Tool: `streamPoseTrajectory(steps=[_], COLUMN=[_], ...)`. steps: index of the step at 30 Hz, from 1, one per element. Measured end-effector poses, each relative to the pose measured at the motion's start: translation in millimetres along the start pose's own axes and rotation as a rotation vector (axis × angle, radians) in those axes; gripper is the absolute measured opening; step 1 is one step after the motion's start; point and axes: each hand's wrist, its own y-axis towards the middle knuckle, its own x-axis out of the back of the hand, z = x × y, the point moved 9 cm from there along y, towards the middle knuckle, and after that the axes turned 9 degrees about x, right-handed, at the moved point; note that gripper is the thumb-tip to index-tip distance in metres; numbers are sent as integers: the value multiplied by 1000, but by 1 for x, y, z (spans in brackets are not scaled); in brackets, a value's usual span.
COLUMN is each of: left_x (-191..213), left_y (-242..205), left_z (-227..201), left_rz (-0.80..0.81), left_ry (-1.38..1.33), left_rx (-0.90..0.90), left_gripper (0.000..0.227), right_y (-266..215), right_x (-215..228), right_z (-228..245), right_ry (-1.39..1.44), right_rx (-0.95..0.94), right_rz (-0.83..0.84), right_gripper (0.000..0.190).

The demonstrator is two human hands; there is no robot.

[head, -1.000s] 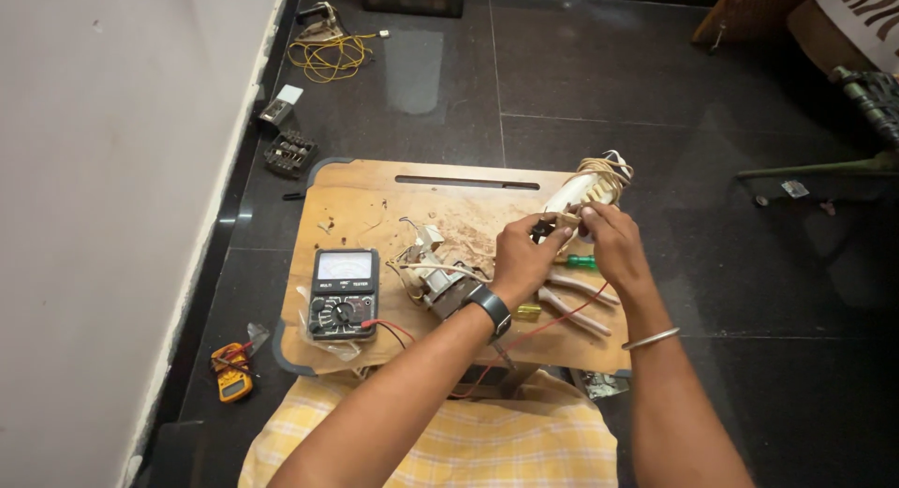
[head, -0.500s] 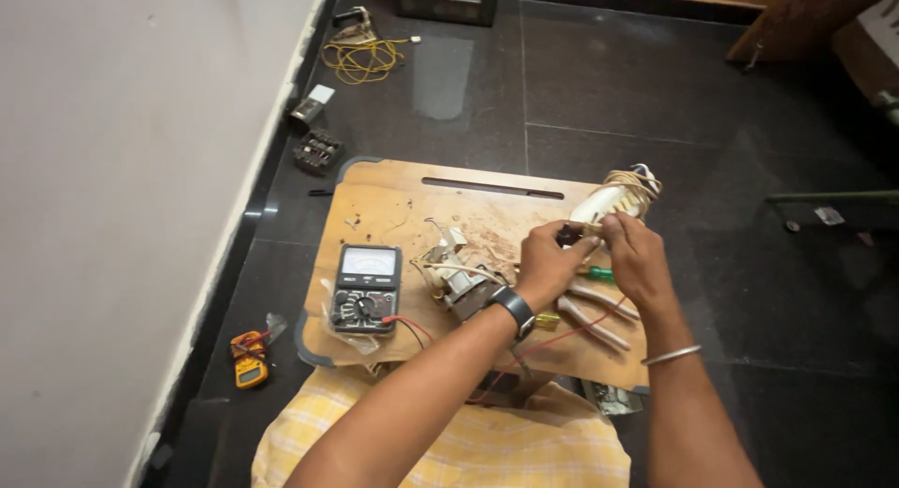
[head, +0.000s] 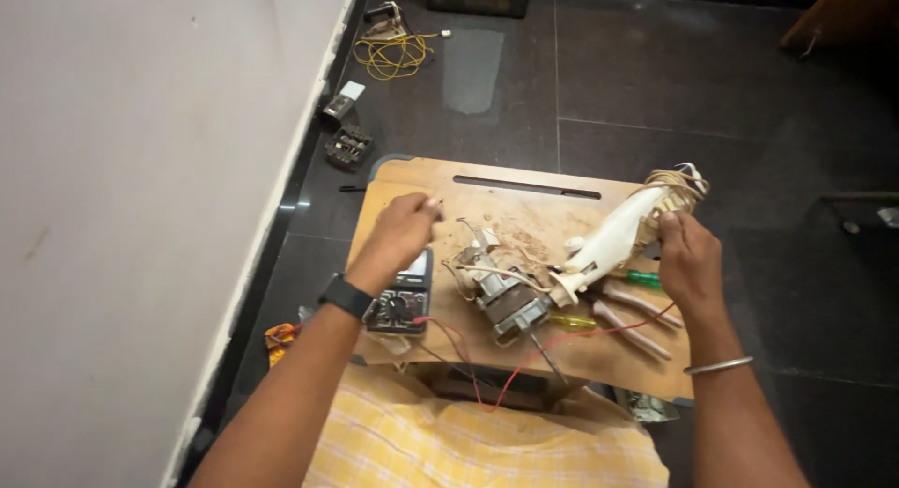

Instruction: The user is repairing a hand blender by testing the motor and wiring with a multimeter.

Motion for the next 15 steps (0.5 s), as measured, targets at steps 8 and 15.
streamPoseTrajectory(steps=[8, 15], left_x=[-36, -20], left_y=[12, 2], left_z=[-12, 11], left_rz=[-41, -205], left_ry=[336, 357], left_rx=[-448, -505], left_gripper=[22, 12], right_y=[-4, -7], right_x=[3, -3], right_z=[5, -10], right_ry=[-49, -89], right_rx=[-93, -220], right_rz=[12, 58], right_gripper=[38, 43])
